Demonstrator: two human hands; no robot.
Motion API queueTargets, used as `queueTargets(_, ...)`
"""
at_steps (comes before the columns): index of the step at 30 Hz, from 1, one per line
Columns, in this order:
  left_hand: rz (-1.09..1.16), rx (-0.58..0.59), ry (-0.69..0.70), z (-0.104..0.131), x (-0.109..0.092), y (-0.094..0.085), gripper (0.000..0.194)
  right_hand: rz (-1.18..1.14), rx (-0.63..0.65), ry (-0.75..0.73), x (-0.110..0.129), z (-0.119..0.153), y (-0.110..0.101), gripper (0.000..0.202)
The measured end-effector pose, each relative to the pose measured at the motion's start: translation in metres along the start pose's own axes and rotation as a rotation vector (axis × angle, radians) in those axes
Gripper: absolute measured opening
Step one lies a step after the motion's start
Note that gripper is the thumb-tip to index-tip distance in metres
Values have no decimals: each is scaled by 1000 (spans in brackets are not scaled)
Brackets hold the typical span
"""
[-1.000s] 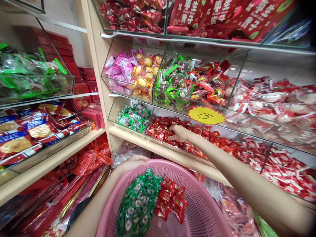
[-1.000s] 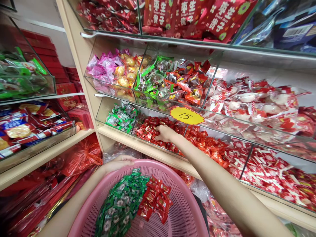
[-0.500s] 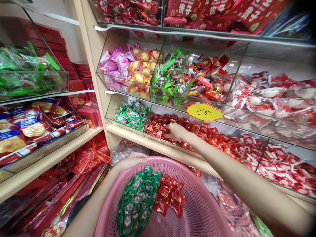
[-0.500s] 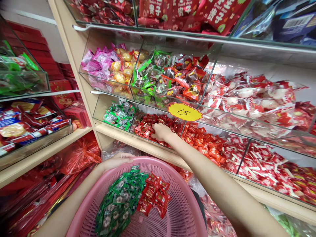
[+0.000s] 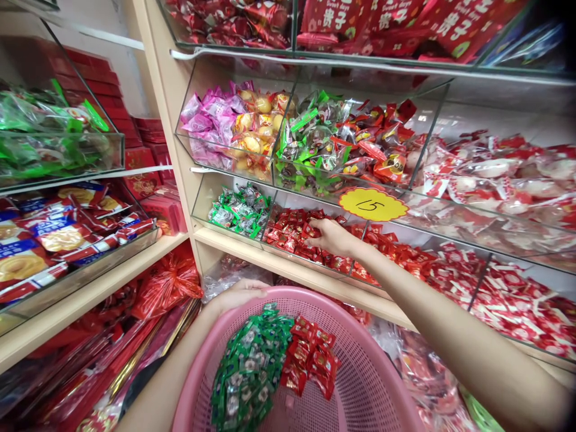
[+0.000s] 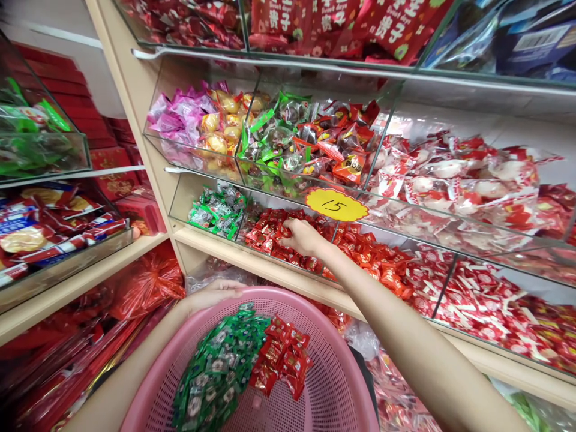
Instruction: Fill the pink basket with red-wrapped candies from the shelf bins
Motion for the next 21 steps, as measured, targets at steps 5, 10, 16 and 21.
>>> queueTargets(5,-23,-24,-4,0,0,0,43,-258,-41,-106,27,43,-21,24)
queueTargets(10,5,-14,1,0,0,1,45,-487,169,-191,53,93,25,18)
queueTargets(16,42,-32,-68,4,-3,4,47,-391,215,-64,28,116,100,22)
queueTargets(21,57,-25,-42,4,-4,5,47,-238,228,5,14,126,131,30)
Point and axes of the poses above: each hand's wrist, its own z-axis away from the middle knuckle, its own y-axis out of the palm, x = y × z, the point moved 4 cm from there along -z, towards the middle knuckle, and after that the axes turned 9 degrees about y, right-handed, at the moved point
